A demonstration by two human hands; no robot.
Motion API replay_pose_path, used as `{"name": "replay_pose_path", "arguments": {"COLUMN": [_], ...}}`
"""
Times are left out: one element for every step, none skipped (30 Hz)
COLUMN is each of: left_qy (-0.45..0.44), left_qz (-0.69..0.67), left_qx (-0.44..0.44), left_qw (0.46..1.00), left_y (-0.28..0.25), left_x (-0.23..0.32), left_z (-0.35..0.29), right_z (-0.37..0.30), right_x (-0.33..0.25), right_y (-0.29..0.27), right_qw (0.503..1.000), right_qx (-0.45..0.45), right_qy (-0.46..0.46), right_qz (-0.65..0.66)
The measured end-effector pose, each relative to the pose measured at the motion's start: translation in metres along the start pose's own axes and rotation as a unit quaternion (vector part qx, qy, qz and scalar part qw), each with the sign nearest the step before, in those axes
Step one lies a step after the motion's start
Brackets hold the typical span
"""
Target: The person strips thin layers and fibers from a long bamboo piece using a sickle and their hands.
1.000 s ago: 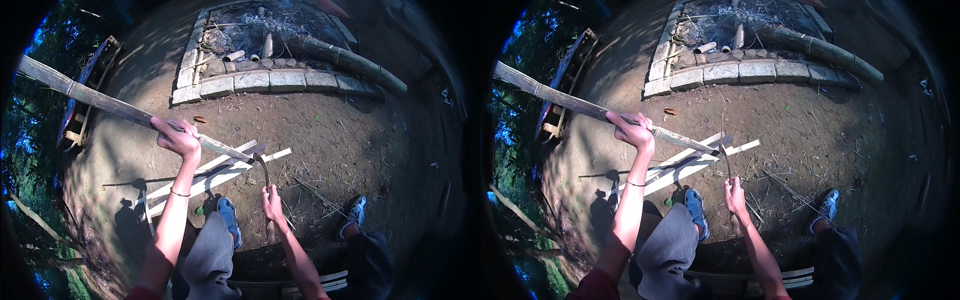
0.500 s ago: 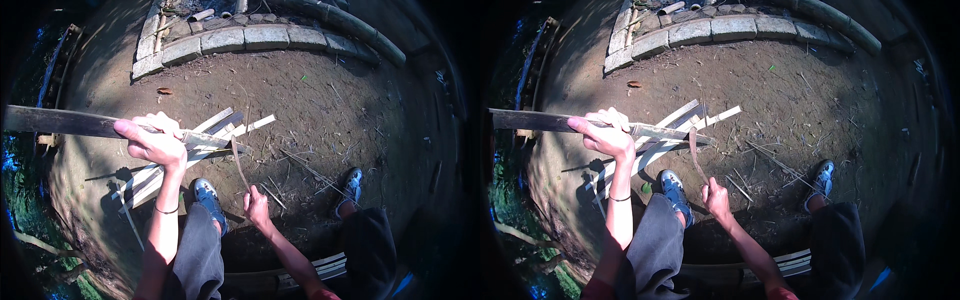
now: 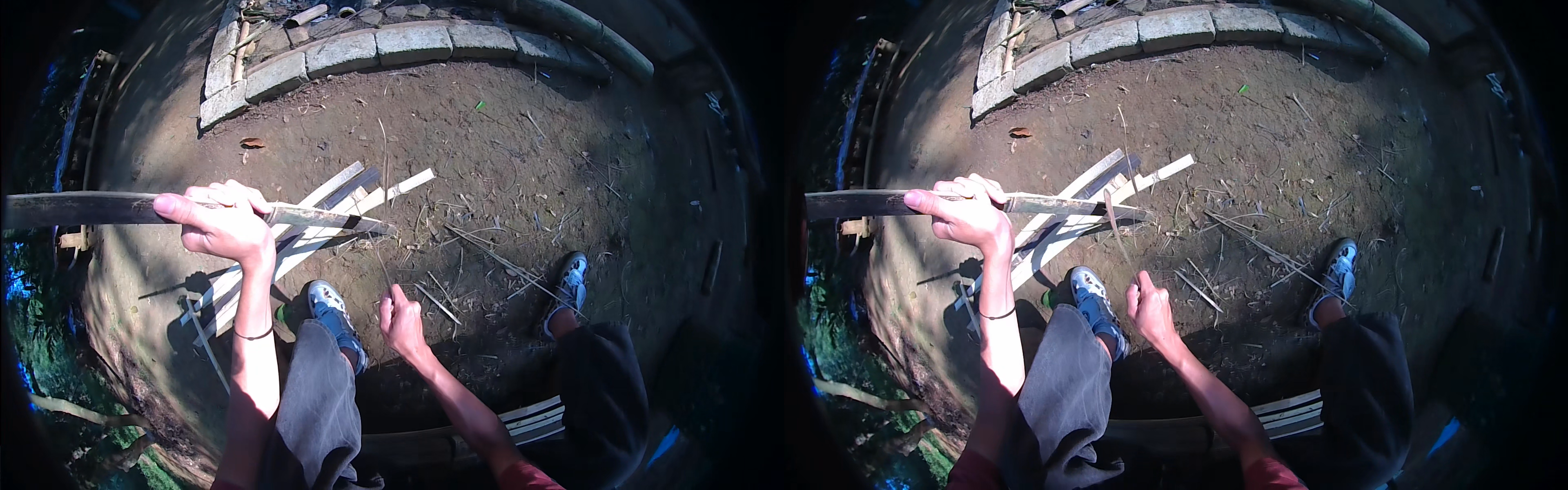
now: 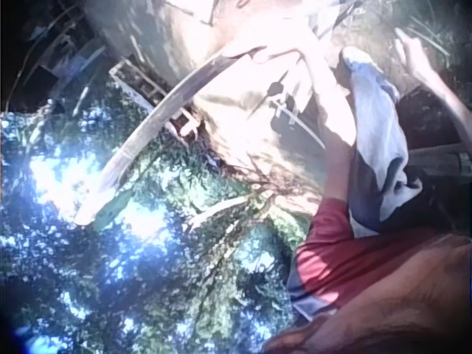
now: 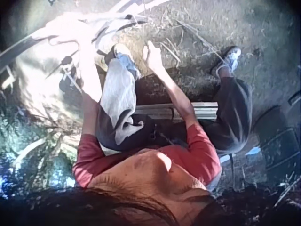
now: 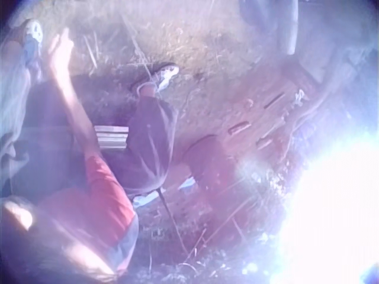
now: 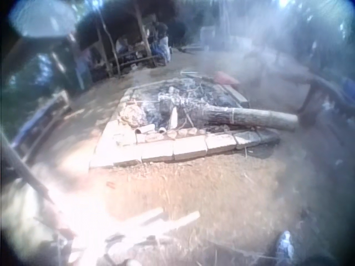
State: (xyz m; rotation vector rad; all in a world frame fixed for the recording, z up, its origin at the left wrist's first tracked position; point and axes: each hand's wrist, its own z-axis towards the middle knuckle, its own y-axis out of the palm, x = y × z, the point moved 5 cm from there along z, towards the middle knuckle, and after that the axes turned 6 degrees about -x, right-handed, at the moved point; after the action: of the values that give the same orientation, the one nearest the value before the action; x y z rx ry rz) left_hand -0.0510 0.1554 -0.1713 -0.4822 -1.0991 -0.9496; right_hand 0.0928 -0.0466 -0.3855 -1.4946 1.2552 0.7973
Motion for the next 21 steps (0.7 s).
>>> {"name": "replay_pose_path", "arguments": {"left_qy": [-0.009,-0.022,-0.028,-0.031,-0.022,-0.012,-0.014,-0.022,-0.031,-0.04,-0.031,-0.022,-0.024,-0.024,-0.016,-0.018,-0.015,-0.031,-0.039,-0.047,-0.052], "left_qz": [-0.016,-0.034,-0.048,-0.048,-0.047,-0.046,-0.034,-0.029,-0.025,-0.029,-0.031,-0.032,-0.04,-0.045,-0.025,-0.026,-0.024,-0.036,-0.045,-0.054,-0.058], "left_qx": [-0.002,-0.009,-0.012,-0.019,-0.012,-0.006,0.002,0.01,0.018,0.023,0.03,0.037,0.041,0.034,0.031,0.019,0.009,0.015,0.024,0.032,0.048], "left_qw": [1.0,0.999,0.998,0.998,0.999,0.999,0.999,0.999,0.999,0.999,0.999,0.999,0.998,0.998,0.999,0.999,1.0,0.999,0.998,0.997,0.996], "left_y": [0.005,0.013,0.017,0.012,0.011,0.012,0.003,0.001,0.001,0.01,0.007,0.007,0.009,0.009,0.012,0.015,0.014,0.018,0.018,0.017,0.018], "left_x": [0.0,-0.006,-0.009,-0.01,-0.011,-0.011,-0.012,-0.012,-0.011,-0.016,-0.012,-0.006,-0.004,-0.007,-0.004,-0.002,0.003,-0.002,-0.005,-0.007,-0.008], "left_z": [-0.003,-0.008,-0.008,-0.006,-0.002,0.002,-0.002,-0.004,-0.006,-0.007,-0.005,-0.007,-0.012,-0.01,-0.01,-0.01,-0.007,-0.012,-0.012,-0.012,-0.014], "right_z": [-0.002,-0.002,-0.004,-0.002,0.001,0.003,0.006,0.01,0.01,0.009,0.008,0.004,-0.002,-0.005,-0.007,-0.008,-0.01,-0.009,-0.003,-0.003,-0.003], "right_x": [0.015,0.051,0.087,0.088,0.088,0.091,0.067,0.06,0.055,0.063,0.043,0.024,0.013,0.008,0.004,0.013,0.029,0.066,0.079,0.086,0.093], "right_y": [0.001,0.0,-0.003,-0.007,-0.006,0.001,-0.002,-0.004,-0.005,-0.007,-0.004,-0.001,-0.006,-0.004,-0.004,-0.006,-0.001,-0.002,-0.004,-0.003,-0.004], "right_qw": [0.999,0.992,0.991,0.991,0.991,0.993,0.993,0.994,0.994,0.987,0.991,0.994,0.996,1.0,0.999,0.999,0.998,0.995,0.991,0.992,0.992], "right_qx": [-0.005,-0.002,0.003,-0.006,-0.014,-0.012,0.031,0.05,0.068,0.1,0.077,0.055,0.041,0.015,-0.041,-0.018,0.002,0.009,-0.015,-0.007,0.003], "right_qy": [-0.022,0.016,0.058,0.059,0.06,0.117,0.109,0.099,0.088,0.108,0.092,0.075,0.063,0.012,0.006,-0.003,-0.015,0.04,0.082,0.095,0.107], "right_qz": [-0.035,-0.129,-0.118,-0.12,-0.122,0.014,0.015,0.018,0.022,0.064,0.058,0.053,0.04,0.001,0.004,-0.027,-0.054,-0.091,-0.107,-0.086,-0.066]}}
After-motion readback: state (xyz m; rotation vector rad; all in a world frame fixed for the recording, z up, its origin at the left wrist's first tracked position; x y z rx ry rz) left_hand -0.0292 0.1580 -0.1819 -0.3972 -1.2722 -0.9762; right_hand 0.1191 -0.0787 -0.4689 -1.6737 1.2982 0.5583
